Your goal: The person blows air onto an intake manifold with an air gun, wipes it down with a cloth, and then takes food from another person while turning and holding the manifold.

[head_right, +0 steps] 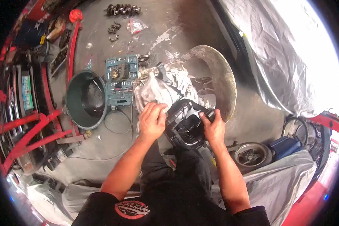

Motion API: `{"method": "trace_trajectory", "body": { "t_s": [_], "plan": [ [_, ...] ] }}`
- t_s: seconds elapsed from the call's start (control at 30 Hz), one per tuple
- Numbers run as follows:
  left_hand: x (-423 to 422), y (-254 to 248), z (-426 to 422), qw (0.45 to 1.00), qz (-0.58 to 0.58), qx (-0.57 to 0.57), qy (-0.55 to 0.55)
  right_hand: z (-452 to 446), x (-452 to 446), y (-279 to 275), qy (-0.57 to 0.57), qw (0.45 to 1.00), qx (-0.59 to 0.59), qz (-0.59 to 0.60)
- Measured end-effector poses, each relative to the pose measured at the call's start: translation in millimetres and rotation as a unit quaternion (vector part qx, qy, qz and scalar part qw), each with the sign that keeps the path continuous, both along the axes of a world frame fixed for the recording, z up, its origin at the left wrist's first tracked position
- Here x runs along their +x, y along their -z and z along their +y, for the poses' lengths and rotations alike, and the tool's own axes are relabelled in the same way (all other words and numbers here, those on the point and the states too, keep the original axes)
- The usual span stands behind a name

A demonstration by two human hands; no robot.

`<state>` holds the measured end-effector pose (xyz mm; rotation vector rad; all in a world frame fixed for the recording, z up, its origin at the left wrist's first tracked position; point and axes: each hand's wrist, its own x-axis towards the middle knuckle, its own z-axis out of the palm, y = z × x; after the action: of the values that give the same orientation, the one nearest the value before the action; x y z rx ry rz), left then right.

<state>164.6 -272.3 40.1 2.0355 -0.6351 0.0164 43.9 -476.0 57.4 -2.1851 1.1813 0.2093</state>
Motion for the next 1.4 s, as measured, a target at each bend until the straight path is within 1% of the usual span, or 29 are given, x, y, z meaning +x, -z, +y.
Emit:
{"method": "trace_trajectory", "body": {
  "t_s": [0.07, 0.1, 0.13, 0.17, 0.2, 0.23, 0.27, 0.33, 0.37, 0.4, 0.43, 0.47, 0.57, 0.6, 0.67, 0.7, 0.73, 0.8, 0.83, 0.93, 0.97, 1.07, 1.1, 1.2, 1.23, 1.27, 1.33, 1.37, 1.4],
  "plan": [
    [8.8, 14.9, 16.2, 0.976, -0.122, 0.165, 0.074, 2.4, -1.7, -2.6, 0.000, 1.000, -0.002, -0.017],
    [27.4, 44.2, 31.9, 0.964, -0.136, 0.210, 0.090, 3.7, -4.2, -4.4, -0.003, 1.000, -0.003, -0.027],
    [43.0, 49.6, 40.0, 0.974, -0.029, 0.224, -0.033, 3.3, -9.6, -0.1, 0.000, 0.999, 0.001, -0.033],
    [63.5, 86.9, 77.9, 0.932, 0.094, 0.341, -0.076, 2.4, -16.5, 8.7, 0.005, 0.999, 0.002, -0.039],
    [82.1, 78.8, 83.4, 0.950, 0.259, 0.004, -0.173, -3.2, -17.4, 14.9, 0.010, 0.999, -0.001, -0.050],
    [91.6, 55.4, 80.3, 0.886, 0.367, -0.164, -0.233, -5.0, -16.4, 9.8, -0.004, 0.999, 0.009, -0.048],
    [87.1, 13.6, 71.5, 0.887, 0.372, -0.150, -0.228, -2.8, -17.5, 11.5, -0.010, 0.998, -0.015, -0.064],
    [56.3, -43.3, 44.0, 0.883, 0.382, -0.231, -0.148, -2.8, -14.5, 11.7, -0.004, 0.998, -0.005, -0.056],
    [33.6, -29.5, 35.7, 0.963, 0.228, -0.074, -0.127, -2.2, -10.2, 8.7, -0.007, 0.998, -0.008, -0.063],
    [4.8, -16.7, 21.8, 0.982, 0.146, 0.062, -0.099, -1.3, -4.7, 9.0, -0.007, 0.998, -0.012, -0.064],
    [-24.2, -3.6, 7.9, 0.977, 0.049, 0.190, -0.081, 0.5, -3.1, 7.5, -0.009, 0.998, -0.015, -0.060],
    [-45.1, 0.9, -5.5, 0.953, 0.041, 0.294, -0.065, -0.4, -3.1, 6.8, -0.010, 0.998, -0.021, -0.056],
    [-30.7, 8.8, 0.4, 0.955, -0.025, 0.296, 0.020, -8.8, -9.5, 13.6, -0.010, 0.996, -0.019, -0.089],
    [-18.0, 10.9, 1.3, 0.926, 0.007, 0.375, -0.030, -1.6, -19.0, 14.0, -0.019, 0.996, -0.005, -0.092],
    [9.7, 9.7, -5.9, 0.927, 0.015, 0.355, -0.122, -4.4, -19.8, 13.4, -0.012, 0.996, -0.003, -0.088],
    [2.0, 6.5, -10.5, 0.919, 0.007, 0.373, -0.129, -4.3, -24.3, 16.1, -0.007, 0.996, -0.007, -0.085],
    [-15.0, 4.7, -10.3, 0.926, 0.015, 0.353, -0.131, -3.3, -25.3, 16.5, -0.001, 0.997, -0.011, -0.082],
    [-50.0, -1.7, -11.5, 0.951, 0.037, 0.305, -0.035, -6.7, -25.4, 12.2, 0.009, 0.997, 0.008, -0.070],
    [-59.0, -7.3, -17.8, 0.949, 0.001, 0.314, 0.000, -6.7, -20.9, 10.1, 0.008, 0.997, 0.003, -0.072],
    [-27.5, -8.1, -20.6, 0.936, -0.042, 0.350, 0.005, -5.3, -8.6, 4.9, 0.011, 0.997, 0.021, -0.078],
    [-20.6, -18.2, -26.2, 0.923, 0.021, 0.384, -0.018, -4.4, -6.0, 5.5, 0.018, 0.995, 0.030, -0.088],
    [-6.1, -18.1, -24.5, 0.927, -0.077, 0.366, -0.015, -0.5, -10.3, 14.4, 0.029, 0.993, 0.011, -0.114],
    [-12.6, -14.9, -24.0, 0.913, -0.081, 0.399, -0.004, 0.5, -11.9, 15.4, 0.026, 0.993, 0.000, -0.113],
    [-43.3, -10.3, -18.8, 0.916, -0.034, 0.398, -0.045, 2.2, -12.9, 8.6, 0.008, 0.995, -0.004, -0.096],
    [-57.4, -7.6, -18.1, 0.912, 0.025, 0.404, -0.074, 1.7, -12.2, 5.0, 0.001, 0.996, -0.001, -0.088],
    [-71.1, -8.9, -19.0, 0.917, 0.030, 0.390, -0.072, 1.5, -10.9, 3.1, -0.006, 0.997, 0.002, -0.080],
    [-79.3, -36.9, -27.6, 0.930, 0.117, 0.344, -0.052, 0.2, -7.3, 0.8, -0.014, 0.998, 0.008, -0.066],
    [-64.5, -64.4, -26.2, 0.902, 0.276, 0.333, 0.015, 0.9, -9.7, 1.7, -0.011, 0.998, 0.012, -0.068],
    [-55.1, -77.7, -5.0, 0.862, 0.434, 0.240, 0.102, -3.1, -10.9, 5.7, -0.009, 0.997, 0.011, -0.075]
  ]
}}
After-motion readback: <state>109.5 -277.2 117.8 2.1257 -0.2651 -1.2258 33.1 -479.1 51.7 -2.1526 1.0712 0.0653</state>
